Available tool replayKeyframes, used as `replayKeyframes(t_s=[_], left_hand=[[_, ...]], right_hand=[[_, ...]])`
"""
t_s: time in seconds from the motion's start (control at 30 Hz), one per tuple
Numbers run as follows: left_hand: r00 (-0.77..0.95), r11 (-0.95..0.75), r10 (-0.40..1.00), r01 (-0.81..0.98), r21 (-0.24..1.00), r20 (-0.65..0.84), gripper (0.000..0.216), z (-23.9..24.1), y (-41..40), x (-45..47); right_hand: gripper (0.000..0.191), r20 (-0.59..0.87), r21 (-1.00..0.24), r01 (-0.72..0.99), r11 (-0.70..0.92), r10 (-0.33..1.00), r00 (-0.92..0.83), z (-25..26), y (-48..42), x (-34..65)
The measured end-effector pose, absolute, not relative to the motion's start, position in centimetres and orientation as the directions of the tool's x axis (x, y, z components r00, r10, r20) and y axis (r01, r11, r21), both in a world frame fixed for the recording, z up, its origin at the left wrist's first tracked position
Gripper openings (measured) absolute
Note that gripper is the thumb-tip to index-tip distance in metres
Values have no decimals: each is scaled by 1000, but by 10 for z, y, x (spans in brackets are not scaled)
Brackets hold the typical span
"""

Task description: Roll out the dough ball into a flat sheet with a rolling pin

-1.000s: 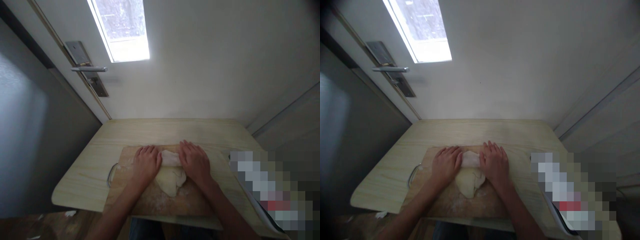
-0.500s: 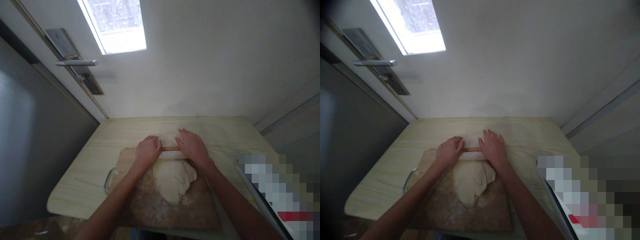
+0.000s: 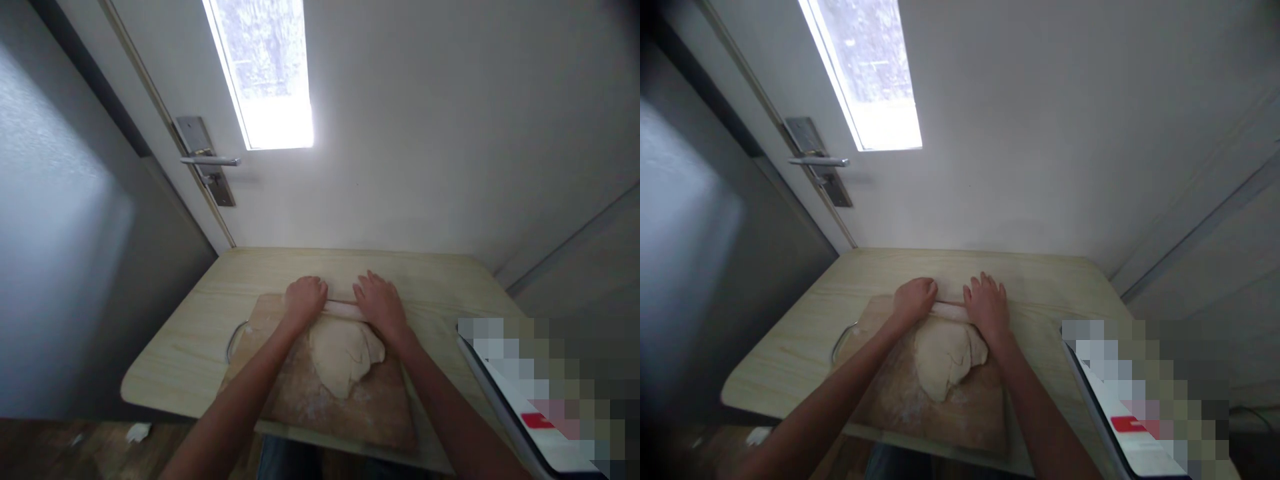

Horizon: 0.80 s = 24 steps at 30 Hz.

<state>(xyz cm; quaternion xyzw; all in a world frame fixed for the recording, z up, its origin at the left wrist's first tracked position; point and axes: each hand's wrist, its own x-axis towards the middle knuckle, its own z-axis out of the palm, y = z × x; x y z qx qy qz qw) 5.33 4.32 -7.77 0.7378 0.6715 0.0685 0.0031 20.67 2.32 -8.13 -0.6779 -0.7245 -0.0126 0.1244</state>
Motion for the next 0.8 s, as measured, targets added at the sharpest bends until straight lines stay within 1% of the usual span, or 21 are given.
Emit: replayKeyframes(t_s=[0.17, 0.23, 0.27, 0.33, 0.47, 0.53, 0.6, 0.73, 0.77, 0.8], left_hand=[[143, -161, 978, 980, 113, 151, 44, -76, 19, 52], [190, -219, 966, 962, 163, 175, 41, -74, 10, 47], [218, -256, 958, 942, 215, 185, 38, -72, 6, 44], [265, -323, 943, 874, 363, 199, 34, -68, -3, 35], [305, -379, 924, 648, 660, 230, 33, -61, -33, 15], [240, -358, 933, 523, 773, 269, 33, -62, -53, 6], [126, -289, 957, 480, 828, 261, 31, -67, -74, -1], [15, -168, 983, 483, 859, 184, 27, -75, -102, -12], [2, -155, 984, 492, 857, 177, 26, -75, -106, -14], [-9, -147, 984, 504, 851, 176, 24, -75, -108, -15]], right_hand=[[44, 267, -139, 980, 143, 958, -102, -80, -4, 201], [45, 294, -136, 972, 190, 945, -143, -81, -15, 199], [44, 304, -138, 967, 212, 939, -162, -82, -21, 197], [42, 324, -144, 955, 259, 924, -202, -84, -31, 196], [33, 401, -169, 926, 337, 882, -248, -90, -46, 198], [29, 449, -193, 913, 359, 860, -243, -94, -49, 202], [25, 478, -223, 902, 369, 848, -228, -99, -51, 207], [18, 483, -270, 875, 401, 843, -237, -105, -51, 219], [19, 475, -299, 865, 403, 849, -232, -106, -51, 222], [20, 462, -353, 845, 401, 860, -215, -106, -50, 226]])
